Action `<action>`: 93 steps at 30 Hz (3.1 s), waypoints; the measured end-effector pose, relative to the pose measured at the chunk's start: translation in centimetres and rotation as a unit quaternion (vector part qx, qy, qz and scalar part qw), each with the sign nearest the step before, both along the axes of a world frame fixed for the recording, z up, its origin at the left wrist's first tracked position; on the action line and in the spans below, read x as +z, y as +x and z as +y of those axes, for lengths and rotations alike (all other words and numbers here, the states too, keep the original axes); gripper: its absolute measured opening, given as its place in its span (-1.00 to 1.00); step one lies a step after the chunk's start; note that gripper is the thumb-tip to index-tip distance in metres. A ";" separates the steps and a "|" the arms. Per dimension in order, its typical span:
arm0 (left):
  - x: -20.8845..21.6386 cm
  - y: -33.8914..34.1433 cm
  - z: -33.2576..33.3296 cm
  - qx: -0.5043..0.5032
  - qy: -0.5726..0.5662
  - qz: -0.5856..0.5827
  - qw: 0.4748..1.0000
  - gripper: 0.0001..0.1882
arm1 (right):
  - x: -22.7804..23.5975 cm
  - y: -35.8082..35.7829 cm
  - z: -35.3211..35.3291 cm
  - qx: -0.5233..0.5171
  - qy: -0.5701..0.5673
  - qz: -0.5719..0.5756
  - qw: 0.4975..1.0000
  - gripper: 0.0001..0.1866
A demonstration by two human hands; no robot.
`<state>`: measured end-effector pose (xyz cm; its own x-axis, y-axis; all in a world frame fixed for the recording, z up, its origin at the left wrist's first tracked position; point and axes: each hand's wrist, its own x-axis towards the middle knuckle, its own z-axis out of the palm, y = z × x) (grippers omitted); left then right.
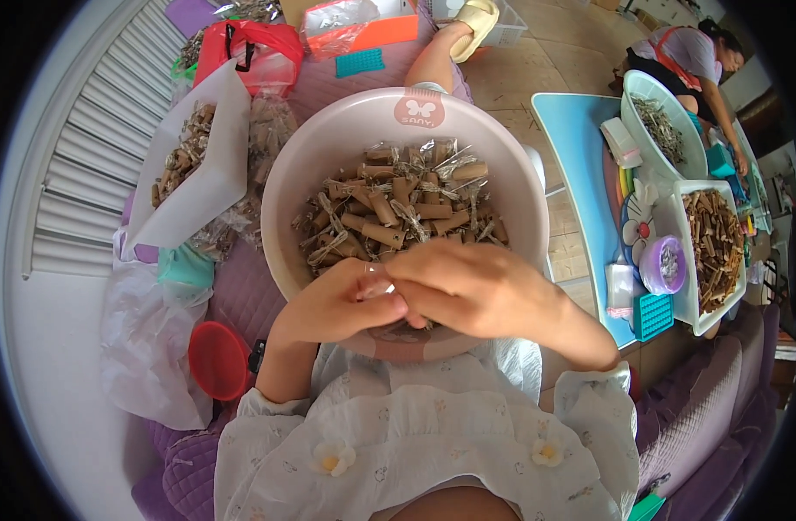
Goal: The person packs small cylindrical components into plastic zip-lock bags by hand.
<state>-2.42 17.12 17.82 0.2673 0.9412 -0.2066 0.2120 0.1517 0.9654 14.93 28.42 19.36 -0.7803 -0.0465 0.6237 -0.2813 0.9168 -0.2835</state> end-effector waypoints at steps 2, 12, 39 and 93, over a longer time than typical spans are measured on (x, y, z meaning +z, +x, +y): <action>0.0 0.4 -0.1 0.079 -0.026 -0.145 0.986 -0.83 | 0.2 -0.8 0.9 0.015 -0.015 -0.020 1.000 -0.75; -2.1 -0.2 -0.4 0.322 0.095 -0.254 0.907 -0.83 | -6.1 -1.1 0.8 -0.041 0.039 -0.127 0.990 -0.82; -1.2 1.5 -0.2 0.146 0.200 -0.076 0.966 -0.76 | -2.0 -3.1 0.5 0.303 -0.827 0.138 0.453 -0.61; 0.0 4.3 -2.1 0.328 0.145 0.101 0.928 -0.68 | -2.2 2.8 -3.6 -0.314 -0.176 0.210 0.909 -0.73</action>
